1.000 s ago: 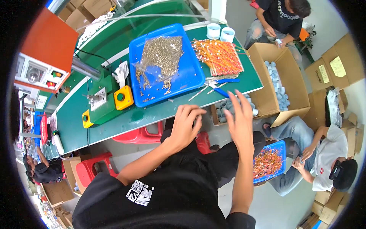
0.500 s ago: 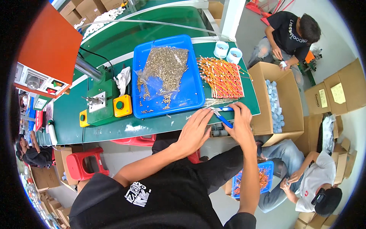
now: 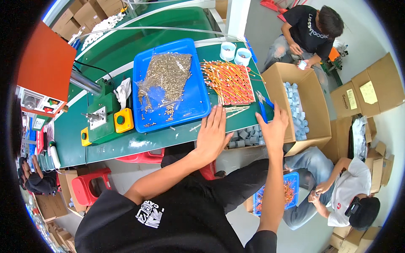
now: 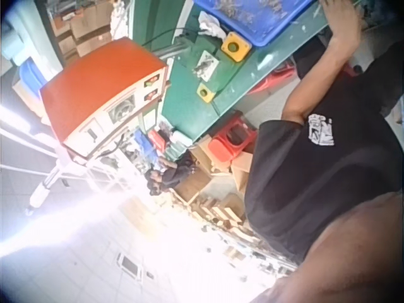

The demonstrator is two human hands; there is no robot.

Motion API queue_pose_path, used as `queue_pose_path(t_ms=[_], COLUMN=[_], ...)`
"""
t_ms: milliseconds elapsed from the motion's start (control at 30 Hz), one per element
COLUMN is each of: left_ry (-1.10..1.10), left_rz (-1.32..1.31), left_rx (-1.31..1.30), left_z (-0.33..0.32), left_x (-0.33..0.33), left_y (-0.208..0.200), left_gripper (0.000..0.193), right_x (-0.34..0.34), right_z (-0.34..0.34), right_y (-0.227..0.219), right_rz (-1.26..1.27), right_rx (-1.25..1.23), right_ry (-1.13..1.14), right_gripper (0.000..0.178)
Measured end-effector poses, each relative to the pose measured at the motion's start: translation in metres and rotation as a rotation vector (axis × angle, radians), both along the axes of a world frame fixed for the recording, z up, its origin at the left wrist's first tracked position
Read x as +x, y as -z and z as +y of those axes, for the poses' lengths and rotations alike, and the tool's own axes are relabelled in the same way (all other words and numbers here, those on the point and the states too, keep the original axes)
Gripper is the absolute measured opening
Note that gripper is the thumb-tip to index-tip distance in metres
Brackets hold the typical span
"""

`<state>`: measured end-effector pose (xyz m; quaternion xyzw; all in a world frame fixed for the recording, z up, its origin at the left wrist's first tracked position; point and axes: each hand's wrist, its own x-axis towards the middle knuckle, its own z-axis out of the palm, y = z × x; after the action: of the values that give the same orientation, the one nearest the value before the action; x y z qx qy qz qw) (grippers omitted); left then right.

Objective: Assemble electronic components by inserting wired parts into plastic housings.

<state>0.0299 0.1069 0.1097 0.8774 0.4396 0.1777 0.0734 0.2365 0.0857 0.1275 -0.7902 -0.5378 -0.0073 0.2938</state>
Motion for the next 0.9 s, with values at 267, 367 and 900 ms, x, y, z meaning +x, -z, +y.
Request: queue_pose_path(t_ms=[267, 367, 900], left_ry=[0.028, 0.057, -0.068], left_rz=[-0.077, -0.117, -1.189], left_rx=[0.008, -0.016, -1.607], left_z=[-0.006, -0.004, -0.069], left_x=[-0.004, -0.006, -0.053], left_y=[0.006, 0.0, 0.04], left_gripper=[0.068, 0.069, 0.023], right_x=[-0.01, -0.011, -0.087], right_z=[0.022, 0.024, 0.003], right_y=[0.011, 0.016, -0.005], right_rz=[-0.067, 0.012, -0.181], right_rx=[-0.059, -0.015, -0.006], right_ry=[0.05, 0.023, -0.698], right_gripper=[0.072, 0.065, 0.069])
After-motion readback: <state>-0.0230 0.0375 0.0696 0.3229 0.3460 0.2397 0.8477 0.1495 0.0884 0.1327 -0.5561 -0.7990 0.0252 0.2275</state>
